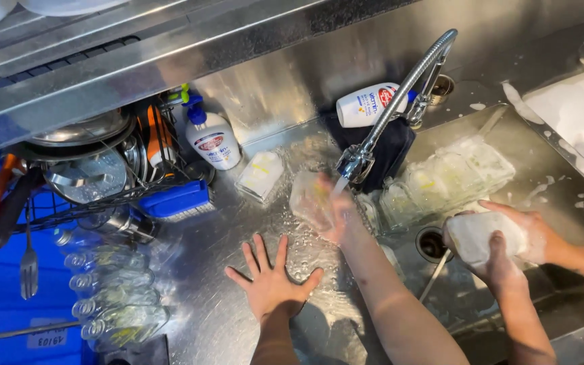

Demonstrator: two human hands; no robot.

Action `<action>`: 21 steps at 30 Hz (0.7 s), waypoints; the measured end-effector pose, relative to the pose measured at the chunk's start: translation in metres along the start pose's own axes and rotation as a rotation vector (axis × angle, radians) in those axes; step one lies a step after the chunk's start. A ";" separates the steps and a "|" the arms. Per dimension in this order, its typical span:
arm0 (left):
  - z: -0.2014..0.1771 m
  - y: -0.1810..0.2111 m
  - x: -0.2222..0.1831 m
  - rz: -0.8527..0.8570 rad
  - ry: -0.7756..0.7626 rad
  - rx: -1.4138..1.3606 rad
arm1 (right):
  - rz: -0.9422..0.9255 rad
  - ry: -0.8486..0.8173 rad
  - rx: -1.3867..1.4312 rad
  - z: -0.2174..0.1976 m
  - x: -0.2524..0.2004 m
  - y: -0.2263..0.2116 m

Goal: Washing and rinsing small plastic or glass bottles in a commercial stainless steel sink.

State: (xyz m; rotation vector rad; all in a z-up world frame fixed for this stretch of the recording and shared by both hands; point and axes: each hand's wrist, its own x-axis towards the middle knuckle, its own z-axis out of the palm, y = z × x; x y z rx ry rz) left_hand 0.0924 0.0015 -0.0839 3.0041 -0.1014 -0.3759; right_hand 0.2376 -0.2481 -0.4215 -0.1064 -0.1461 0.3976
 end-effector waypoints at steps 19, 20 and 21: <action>-0.043 0.012 -0.016 -0.073 -0.184 0.067 | -0.195 0.636 0.365 0.317 0.019 0.066; -0.046 0.012 -0.018 -0.098 -0.179 0.067 | -0.170 0.632 0.367 0.324 0.021 0.066; -0.049 0.011 -0.020 -0.082 -0.176 0.046 | -0.139 0.666 0.337 0.330 0.023 0.066</action>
